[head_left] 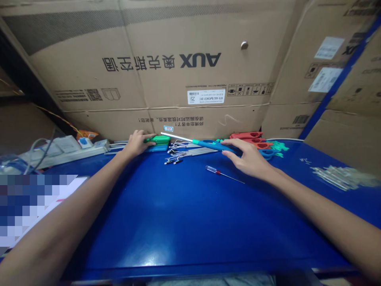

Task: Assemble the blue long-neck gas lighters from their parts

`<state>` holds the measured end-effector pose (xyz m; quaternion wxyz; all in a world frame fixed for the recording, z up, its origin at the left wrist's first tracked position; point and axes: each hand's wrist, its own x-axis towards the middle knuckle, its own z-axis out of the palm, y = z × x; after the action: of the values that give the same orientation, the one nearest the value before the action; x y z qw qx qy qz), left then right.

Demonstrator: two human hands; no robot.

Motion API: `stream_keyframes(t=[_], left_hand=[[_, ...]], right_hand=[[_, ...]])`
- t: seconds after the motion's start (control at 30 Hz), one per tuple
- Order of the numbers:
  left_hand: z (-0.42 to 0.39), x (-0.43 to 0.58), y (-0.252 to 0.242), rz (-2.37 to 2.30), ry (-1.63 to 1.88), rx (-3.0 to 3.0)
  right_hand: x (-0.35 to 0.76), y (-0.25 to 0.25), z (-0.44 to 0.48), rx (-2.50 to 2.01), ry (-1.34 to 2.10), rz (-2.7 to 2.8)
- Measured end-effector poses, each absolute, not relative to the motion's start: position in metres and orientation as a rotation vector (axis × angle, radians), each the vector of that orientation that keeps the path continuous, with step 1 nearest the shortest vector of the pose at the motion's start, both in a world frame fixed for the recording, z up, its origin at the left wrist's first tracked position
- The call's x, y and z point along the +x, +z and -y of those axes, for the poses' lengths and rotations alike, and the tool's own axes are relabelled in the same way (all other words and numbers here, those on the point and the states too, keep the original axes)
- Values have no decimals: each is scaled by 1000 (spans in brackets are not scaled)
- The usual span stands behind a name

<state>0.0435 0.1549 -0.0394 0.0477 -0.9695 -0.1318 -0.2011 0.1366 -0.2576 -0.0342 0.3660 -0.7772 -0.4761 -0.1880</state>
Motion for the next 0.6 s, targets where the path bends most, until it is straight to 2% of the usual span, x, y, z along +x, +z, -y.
stream_keyframes(t=[0.37,0.6], left_hand=[[-151,35,-31,549,-568,-2895],[-153,40,-24,667,-304,-2885]], right_hand=[[136,-34,259,-1984,-482,1245],[136,-36,259,-2000,-464,1252]])
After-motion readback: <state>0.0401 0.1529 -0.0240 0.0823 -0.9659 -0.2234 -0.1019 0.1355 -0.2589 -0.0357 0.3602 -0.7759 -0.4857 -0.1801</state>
